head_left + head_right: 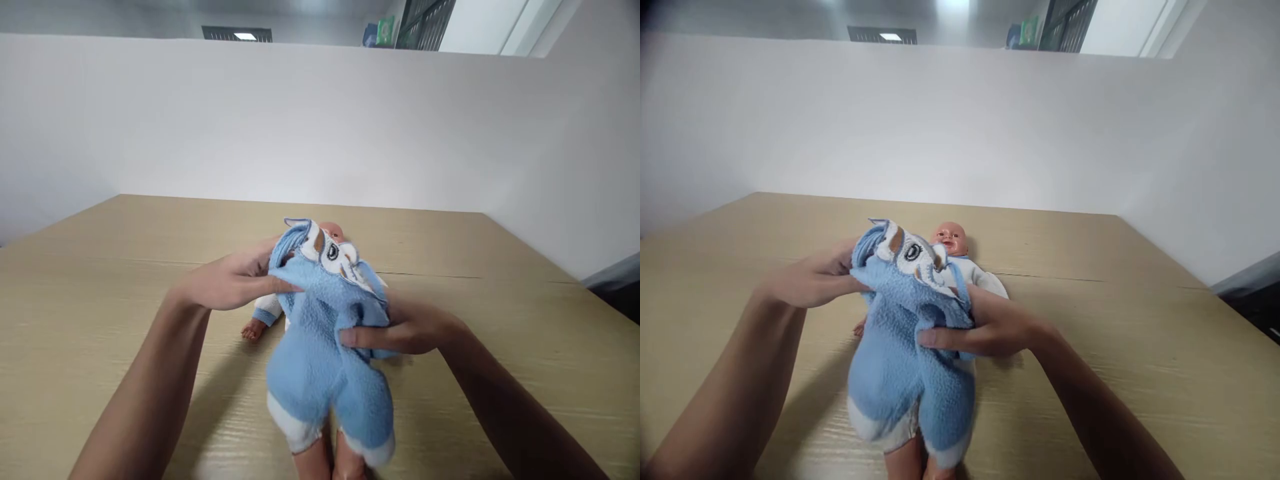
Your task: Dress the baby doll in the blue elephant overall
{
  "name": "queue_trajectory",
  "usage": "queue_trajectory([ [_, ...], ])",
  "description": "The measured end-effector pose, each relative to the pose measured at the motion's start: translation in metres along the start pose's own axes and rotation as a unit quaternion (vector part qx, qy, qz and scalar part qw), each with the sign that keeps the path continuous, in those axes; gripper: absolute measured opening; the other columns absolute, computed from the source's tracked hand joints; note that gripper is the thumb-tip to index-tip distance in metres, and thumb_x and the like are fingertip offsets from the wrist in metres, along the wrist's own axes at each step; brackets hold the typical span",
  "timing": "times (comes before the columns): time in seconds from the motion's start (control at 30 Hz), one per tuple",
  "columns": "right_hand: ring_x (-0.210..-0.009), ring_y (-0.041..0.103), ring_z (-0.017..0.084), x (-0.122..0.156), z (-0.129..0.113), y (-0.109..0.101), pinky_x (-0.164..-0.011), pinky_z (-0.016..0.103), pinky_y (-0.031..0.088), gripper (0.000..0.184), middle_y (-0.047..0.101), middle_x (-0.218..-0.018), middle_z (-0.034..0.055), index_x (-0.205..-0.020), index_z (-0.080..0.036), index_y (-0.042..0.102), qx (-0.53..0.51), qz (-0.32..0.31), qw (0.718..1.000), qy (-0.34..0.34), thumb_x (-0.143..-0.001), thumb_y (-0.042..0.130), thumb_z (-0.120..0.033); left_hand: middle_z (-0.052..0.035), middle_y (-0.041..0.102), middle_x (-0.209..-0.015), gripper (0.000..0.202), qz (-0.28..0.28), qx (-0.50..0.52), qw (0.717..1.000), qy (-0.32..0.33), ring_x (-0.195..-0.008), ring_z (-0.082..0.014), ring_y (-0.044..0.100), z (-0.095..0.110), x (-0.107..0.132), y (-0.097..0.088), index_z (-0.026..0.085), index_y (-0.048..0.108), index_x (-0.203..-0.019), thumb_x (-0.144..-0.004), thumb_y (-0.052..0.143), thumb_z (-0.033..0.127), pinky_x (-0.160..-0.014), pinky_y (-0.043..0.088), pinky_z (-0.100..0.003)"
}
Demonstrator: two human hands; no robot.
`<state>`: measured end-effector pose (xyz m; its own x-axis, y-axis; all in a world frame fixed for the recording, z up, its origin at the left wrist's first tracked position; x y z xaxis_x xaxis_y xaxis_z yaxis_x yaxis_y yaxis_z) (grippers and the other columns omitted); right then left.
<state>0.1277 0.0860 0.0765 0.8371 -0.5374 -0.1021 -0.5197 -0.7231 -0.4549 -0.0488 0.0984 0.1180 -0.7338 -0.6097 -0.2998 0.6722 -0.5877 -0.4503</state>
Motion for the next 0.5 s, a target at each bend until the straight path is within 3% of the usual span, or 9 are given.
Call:
queue_trajectory([
  [0.1, -0.099, 0.07, 0.019, 0.001, 0.007, 0.016, -0.089, 0.025, 0.06, 0.046, 0.074, -0.106, 0.0012, -0.116, -0.017, 0.073, -0.065, -0.106, 0.992, 0.018, -0.083, 0.09, -0.044, -0.0041, 0.076, -0.11, 0.029, 0.008, -0.008, 0.999, -0.04, -0.111, -0.0213, 0.071, -0.005, -0.003, 0.002, 0.021, 0.068, -0.129, -0.106, 0.066, 0.038, -0.099, 0.059, -0.028],
  [0.17, -0.109, 0.07, 0.023, 0.001, 0.007, 0.019, -0.096, 0.027, 0.059, 0.058, 0.075, -0.107, 0.0009, -0.121, -0.018, 0.075, -0.105, -0.142, 0.984, 0.008, -0.073, 0.097, -0.042, -0.0064, 0.077, -0.116, 0.033, -0.044, -0.006, 0.996, -0.077, -0.109, -0.0225, 0.073, -0.009, -0.004, 0.011, 0.019, 0.071, -0.128, -0.105, 0.067, 0.042, -0.095, 0.061, -0.027],
  [0.23, -0.118, 0.069, 0.025, 0.0, 0.01, 0.014, -0.104, 0.03, 0.057, 0.056, 0.076, -0.108, 0.0015, -0.121, -0.02, 0.078, -0.13, -0.124, 0.984, 0.014, -0.073, 0.098, -0.04, -0.0072, 0.08, -0.109, 0.037, -0.123, 0.012, 0.988, -0.092, -0.098, -0.0236, 0.076, -0.01, -0.003, 0.024, 0.017, 0.076, -0.117, -0.095, 0.079, 0.047, -0.085, 0.064, -0.027],
  [0.3, -0.118, 0.07, 0.026, -0.002, 0.019, 0.004, -0.103, 0.031, 0.058, 0.058, 0.078, -0.103, 0.0023, -0.121, -0.02, 0.079, -0.159, -0.065, 0.984, 0.036, -0.071, 0.099, -0.042, -0.0068, 0.081, -0.095, 0.041, -0.171, 0.035, 0.981, -0.086, -0.086, -0.0242, 0.077, -0.01, -0.001, 0.03, 0.016, 0.08, -0.103, -0.079, 0.094, 0.046, -0.077, 0.065, -0.027],
  [0.4, -0.118, 0.072, 0.029, 0.0, 0.036, -0.003, -0.102, 0.033, 0.06, 0.077, 0.079, -0.101, 0.0045, -0.128, -0.019, 0.077, -0.199, 0.003, 0.978, 0.064, -0.064, 0.101, -0.052, -0.0074, 0.081, -0.089, 0.036, -0.162, 0.077, 0.981, -0.076, -0.081, -0.0236, 0.077, -0.013, 0.0, 0.028, 0.016, 0.08, -0.097, -0.077, 0.096, 0.041, -0.074, 0.065, -0.027],
  [0.5, -0.122, 0.072, 0.028, 0.004, 0.046, 0.006, -0.107, 0.035, 0.058, 0.08, 0.079, -0.116, 0.0069, -0.138, -0.02, 0.072, -0.238, -0.017, 0.967, 0.085, -0.071, 0.097, -0.056, -0.0048, 0.079, -0.086, 0.023, -0.105, 0.12, 0.985, -0.061, -0.082, -0.0206, 0.077, -0.017, -0.001, 0.02, 0.018, 0.076, -0.097, -0.091, 0.085, 0.037, -0.081, 0.066, -0.028],
])
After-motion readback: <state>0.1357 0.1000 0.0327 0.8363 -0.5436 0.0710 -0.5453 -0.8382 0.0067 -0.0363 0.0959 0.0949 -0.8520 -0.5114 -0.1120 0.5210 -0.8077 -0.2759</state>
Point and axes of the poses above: each hand's wrist, its own x-axis away from the middle knuckle, its own y-axis out of the palm, z = x × y, the point moved 8 cm from there along -x, towards the middle knuckle
